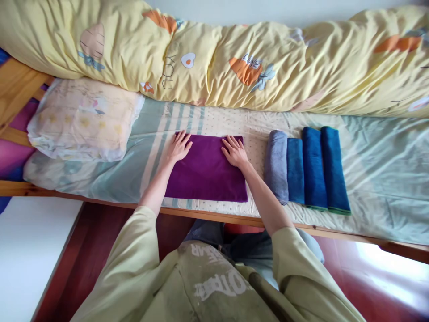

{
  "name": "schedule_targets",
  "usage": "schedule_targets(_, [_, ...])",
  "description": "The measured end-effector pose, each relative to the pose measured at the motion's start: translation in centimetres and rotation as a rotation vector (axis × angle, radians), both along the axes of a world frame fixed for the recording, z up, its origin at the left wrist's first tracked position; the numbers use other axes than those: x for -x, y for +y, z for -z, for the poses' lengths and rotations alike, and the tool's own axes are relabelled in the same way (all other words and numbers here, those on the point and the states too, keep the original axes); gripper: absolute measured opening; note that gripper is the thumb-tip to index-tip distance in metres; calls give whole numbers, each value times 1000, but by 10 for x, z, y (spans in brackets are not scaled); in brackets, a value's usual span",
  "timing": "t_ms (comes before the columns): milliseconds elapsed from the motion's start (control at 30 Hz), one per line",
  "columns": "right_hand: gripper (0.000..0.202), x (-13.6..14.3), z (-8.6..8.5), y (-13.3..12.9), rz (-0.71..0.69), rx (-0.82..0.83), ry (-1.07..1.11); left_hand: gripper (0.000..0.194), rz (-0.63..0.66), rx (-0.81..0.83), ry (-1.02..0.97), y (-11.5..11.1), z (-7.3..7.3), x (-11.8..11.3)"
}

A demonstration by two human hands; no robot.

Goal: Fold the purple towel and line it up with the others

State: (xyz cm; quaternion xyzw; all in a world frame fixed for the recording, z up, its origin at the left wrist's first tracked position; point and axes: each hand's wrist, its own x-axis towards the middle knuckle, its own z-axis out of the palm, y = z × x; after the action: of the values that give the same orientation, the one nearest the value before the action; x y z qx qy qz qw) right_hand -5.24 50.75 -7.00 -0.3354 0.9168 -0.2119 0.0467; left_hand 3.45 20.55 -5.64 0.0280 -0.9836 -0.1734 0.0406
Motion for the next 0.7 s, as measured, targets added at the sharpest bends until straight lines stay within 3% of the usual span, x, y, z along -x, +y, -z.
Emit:
schedule_targets(133, [60,-24,-23,-6,81,-31,15,61,-51,62,62,25,-14,-21])
schedule_targets(233, [61,-73,-35,-11,-82,27,64,60,98,85,67,61,-22,-56])
schedule_targets(333, [60,-111,-26,-10,-200,21,39,58,185,71,5,81,-17,-80])
schedule_targets(467, [60,-113,-9,-4,-138,14,37,59,130,43,14,79,-7,-82])
schedule_targets(567, [58,-105,-9,7,-80,44,42,59,55,32,44,70,-10,-89])
schedule_targets(633, [57,-110,-13,21,2,90,26,59,-40,31,72,65,-15,-107])
schedule_targets(700, [58,-123,-16,41,171,158,5,58,-187,16,100,58,-22,-134])
